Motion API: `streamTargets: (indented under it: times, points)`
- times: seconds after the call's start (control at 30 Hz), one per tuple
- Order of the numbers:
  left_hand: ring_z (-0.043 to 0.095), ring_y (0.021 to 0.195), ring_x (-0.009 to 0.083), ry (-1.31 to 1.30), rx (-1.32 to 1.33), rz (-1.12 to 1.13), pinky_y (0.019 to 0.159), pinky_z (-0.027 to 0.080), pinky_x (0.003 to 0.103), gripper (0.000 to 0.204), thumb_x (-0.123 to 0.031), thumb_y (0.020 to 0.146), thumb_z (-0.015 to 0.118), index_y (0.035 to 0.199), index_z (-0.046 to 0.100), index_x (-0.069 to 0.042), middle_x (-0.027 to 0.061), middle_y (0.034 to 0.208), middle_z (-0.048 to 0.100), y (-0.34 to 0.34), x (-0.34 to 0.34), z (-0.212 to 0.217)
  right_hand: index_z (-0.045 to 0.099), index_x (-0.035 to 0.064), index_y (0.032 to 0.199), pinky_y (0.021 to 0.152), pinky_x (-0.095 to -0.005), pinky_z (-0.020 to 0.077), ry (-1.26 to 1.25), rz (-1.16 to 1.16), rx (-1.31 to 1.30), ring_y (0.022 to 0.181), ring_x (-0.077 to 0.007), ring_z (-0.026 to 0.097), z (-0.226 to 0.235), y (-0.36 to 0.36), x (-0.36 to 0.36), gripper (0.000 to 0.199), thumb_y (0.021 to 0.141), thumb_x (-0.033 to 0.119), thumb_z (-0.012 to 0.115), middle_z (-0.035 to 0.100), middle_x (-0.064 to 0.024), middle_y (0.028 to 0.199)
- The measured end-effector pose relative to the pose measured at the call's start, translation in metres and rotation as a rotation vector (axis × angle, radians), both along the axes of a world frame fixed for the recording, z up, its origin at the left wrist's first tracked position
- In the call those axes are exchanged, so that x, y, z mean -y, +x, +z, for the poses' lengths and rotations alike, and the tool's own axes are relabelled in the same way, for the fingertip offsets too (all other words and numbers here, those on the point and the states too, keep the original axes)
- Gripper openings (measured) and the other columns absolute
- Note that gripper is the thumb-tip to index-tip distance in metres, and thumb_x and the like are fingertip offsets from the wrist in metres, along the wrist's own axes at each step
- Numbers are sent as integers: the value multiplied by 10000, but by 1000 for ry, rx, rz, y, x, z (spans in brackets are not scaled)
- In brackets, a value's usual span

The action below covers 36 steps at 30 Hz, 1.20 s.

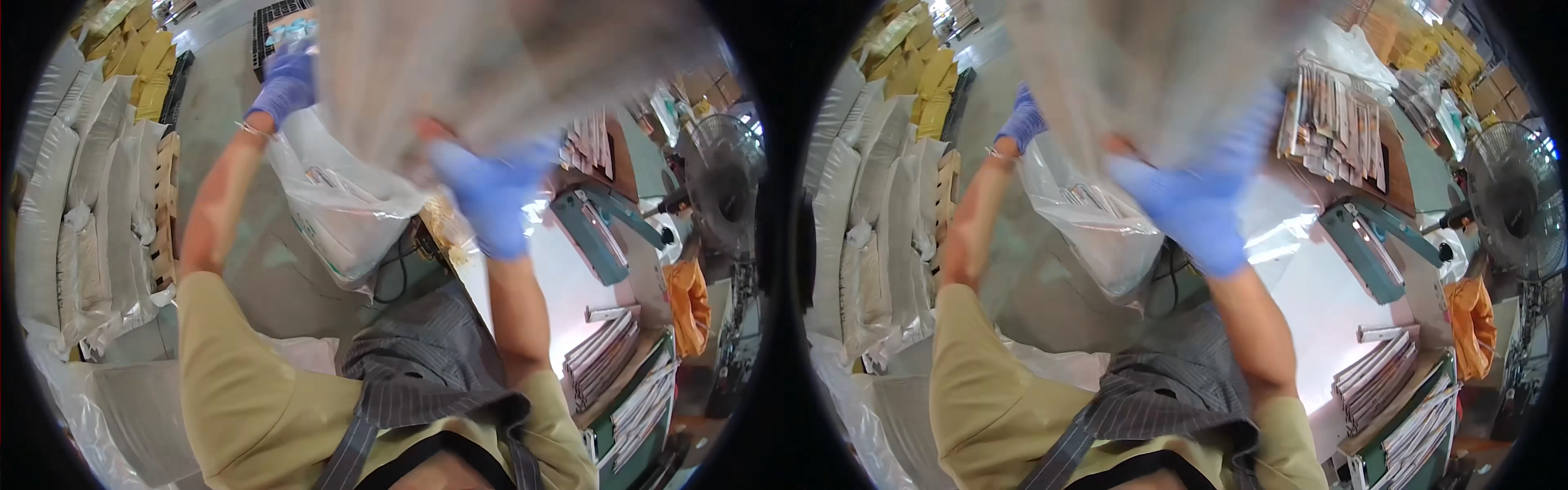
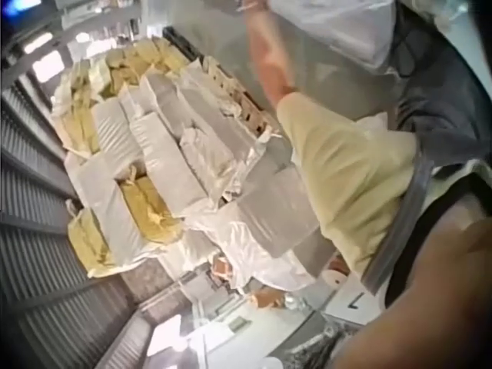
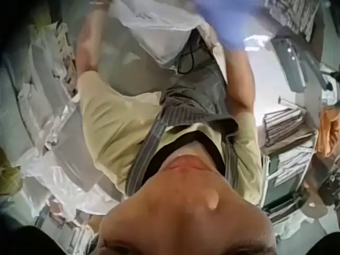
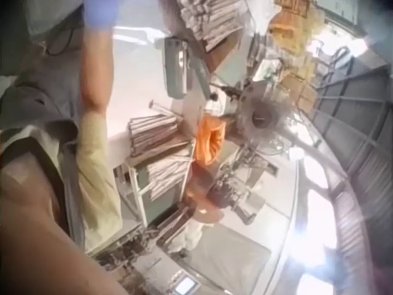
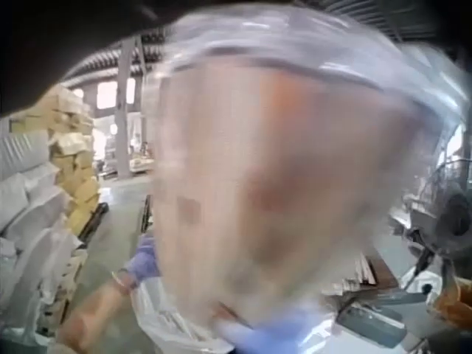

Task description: Packaging long, thin packets into plastic bags and preparing them for sealing on a production floor.

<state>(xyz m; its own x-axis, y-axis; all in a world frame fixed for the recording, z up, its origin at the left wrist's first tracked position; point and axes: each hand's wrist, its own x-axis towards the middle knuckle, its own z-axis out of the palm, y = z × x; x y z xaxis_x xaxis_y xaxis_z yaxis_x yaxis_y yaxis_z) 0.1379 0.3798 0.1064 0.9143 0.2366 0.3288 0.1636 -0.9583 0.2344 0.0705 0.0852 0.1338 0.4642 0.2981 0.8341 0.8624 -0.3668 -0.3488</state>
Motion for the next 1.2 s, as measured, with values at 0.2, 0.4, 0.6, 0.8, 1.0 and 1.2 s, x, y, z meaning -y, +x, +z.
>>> streamTargets:
  times: [0.2, 0.4, 0.6, 0.8, 1.0, 1.2]
  points:
    - [441, 1129, 241, -195, -258, -397, 949, 348, 341, 509, -161, 781, 551, 1249, 385, -50, 106, 1230, 453, -26, -133, -46, 299, -48, 1211, 832, -354, 421, 267, 365, -407, 995, -255, 518, -80, 12, -125, 856, 554, 254, 756, 497, -165, 1112]
    - [386, 1193, 227, -641, -211, -539, 1000, 293, 292, 600, -93, 764, 582, 1290, 318, 21, 156, 1293, 400, -96, -93, -44, 325, -7, 1215, 859, -359, 413, -804, 216, -1123, 1041, -312, 512, -161, -3, -120, 787, 594, 270, 721, 507, -211, 1125]
    - [391, 1183, 255, 14, 117, -371, 991, 304, 326, 652, -91, 740, 560, 1318, 271, 1, 158, 1303, 387, -88, -19, -73, 593, 57, 1018, 797, -406, 440, -461, 114, -972, 883, -317, 585, -245, 23, -126, 402, 691, 290, 619, 602, -168, 974]
    - [466, 1090, 283, -261, 364, -660, 940, 352, 365, 507, -142, 789, 554, 1234, 375, 22, 182, 1180, 468, -128, 240, -68, 483, 39, 1109, 922, -363, 355, 2, -22, -644, 1052, -300, 455, -146, -38, 148, 504, 729, 318, 662, 467, -174, 1112]
    - [467, 1074, 335, -753, -90, -1380, 919, 369, 367, 491, -184, 725, 611, 1153, 464, 8, 190, 1162, 489, -74, 503, -169, 510, 54, 1122, 882, -395, 388, -300, -2096, -458, 1007, -351, 500, -102, -191, 589, 540, 736, 429, 560, 534, -187, 1102]
    - [375, 1166, 340, -492, -342, -1192, 970, 308, 376, 727, -494, 761, 565, 1240, 378, 20, 237, 1249, 392, -31, 679, -254, 488, 168, 1173, 902, -407, 377, -282, -2003, -1137, 1075, -325, 471, -130, -203, 628, 464, 795, 431, 434, 503, -140, 1183]
